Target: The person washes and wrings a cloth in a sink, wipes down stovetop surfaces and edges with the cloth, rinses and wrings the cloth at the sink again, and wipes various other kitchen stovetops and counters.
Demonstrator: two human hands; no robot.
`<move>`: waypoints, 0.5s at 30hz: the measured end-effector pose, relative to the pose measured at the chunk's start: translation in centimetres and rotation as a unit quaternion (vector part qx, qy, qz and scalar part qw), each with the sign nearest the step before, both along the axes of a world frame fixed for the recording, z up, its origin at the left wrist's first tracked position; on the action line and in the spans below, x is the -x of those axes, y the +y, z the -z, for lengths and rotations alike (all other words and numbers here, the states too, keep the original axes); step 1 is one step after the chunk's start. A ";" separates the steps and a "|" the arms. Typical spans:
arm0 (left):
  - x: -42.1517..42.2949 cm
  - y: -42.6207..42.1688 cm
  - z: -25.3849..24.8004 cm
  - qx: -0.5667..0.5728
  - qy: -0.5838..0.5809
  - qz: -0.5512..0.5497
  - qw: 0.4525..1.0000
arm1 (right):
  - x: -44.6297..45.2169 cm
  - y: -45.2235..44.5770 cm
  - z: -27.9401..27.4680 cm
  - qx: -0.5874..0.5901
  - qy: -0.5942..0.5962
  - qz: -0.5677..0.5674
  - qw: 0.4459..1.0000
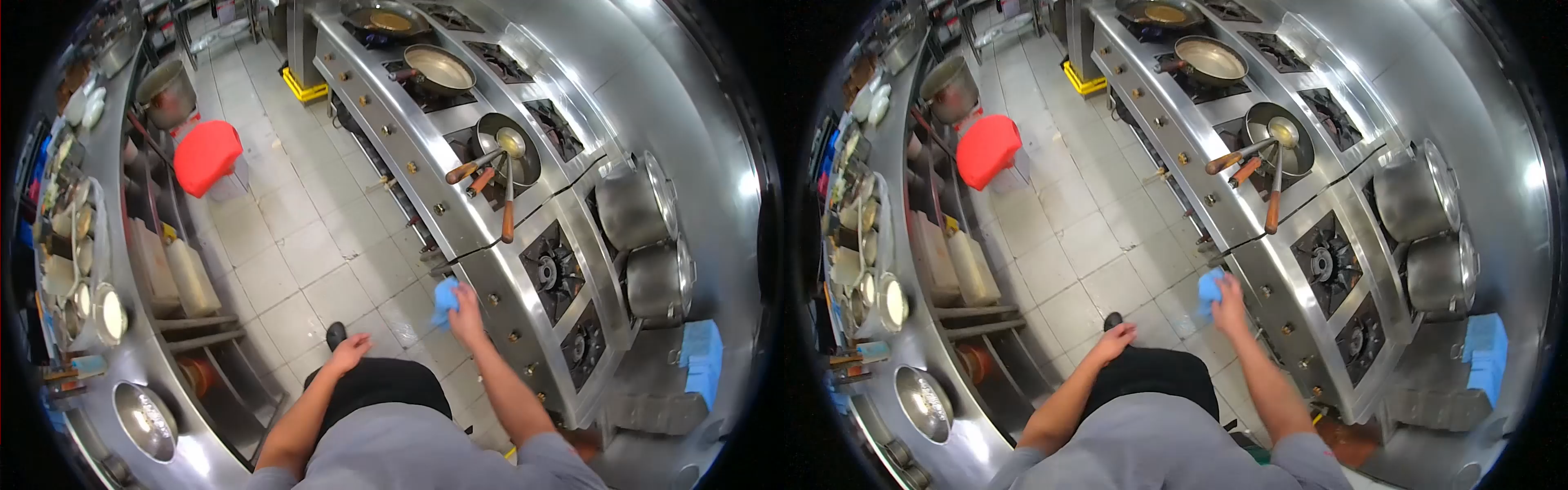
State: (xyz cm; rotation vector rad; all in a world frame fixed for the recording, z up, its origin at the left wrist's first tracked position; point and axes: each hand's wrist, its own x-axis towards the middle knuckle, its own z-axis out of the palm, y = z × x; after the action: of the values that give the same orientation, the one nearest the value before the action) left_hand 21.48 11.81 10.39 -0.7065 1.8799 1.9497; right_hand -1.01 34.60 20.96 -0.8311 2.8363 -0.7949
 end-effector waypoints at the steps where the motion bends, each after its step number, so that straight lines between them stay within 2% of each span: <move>1: -1.6 0.3 3.5 0.081 -0.019 0.022 0.996 | 2.9 -0.9 -2.6 -0.069 0.031 -0.024 0.997; 3: -4.3 0.7 3.4 0.116 -0.126 0.084 0.982 | 9.2 -2.0 -3.1 -0.148 0.186 -0.086 0.968; 5: -7.7 3.5 7.1 0.162 -0.200 0.169 0.951 | 14.2 -3.4 -3.0 -0.189 0.264 -0.172 0.930; 7: -7.7 5.3 6.2 0.177 -0.216 0.144 0.949 | 18.6 -3.5 -0.6 -0.318 0.285 -0.271 0.863; 8: -8.0 6.1 5.4 0.205 -0.231 0.125 0.943 | 19.4 -3.2 1.0 -0.326 0.279 -0.279 0.859; 10: -8.1 7.5 5.4 0.193 -0.237 0.097 0.947 | 21.2 -3.1 4.1 -0.579 0.331 -0.325 0.670; 11: -8.1 8.5 5.7 0.193 -0.238 0.074 0.949 | 21.9 -2.4 6.5 -0.581 0.330 -0.336 0.664; 13: -8.2 10.7 6.2 0.204 -0.227 0.046 0.951 | 22.3 0.4 11.3 -0.620 0.243 -0.335 0.667; 14: -7.9 11.5 6.0 0.206 -0.234 0.021 0.950 | 21.0 -1.2 10.6 -0.666 0.254 -0.360 0.602; 15: -8.1 12.3 5.7 0.207 -0.243 0.000 0.948 | 21.2 -1.2 12.3 -0.667 0.256 -0.365 0.597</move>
State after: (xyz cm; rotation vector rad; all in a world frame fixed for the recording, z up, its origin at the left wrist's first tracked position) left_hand 29.54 24.15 4.69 -1.1784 1.9602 1.2211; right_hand -22.17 33.38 8.70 -1.6292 1.9273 1.6518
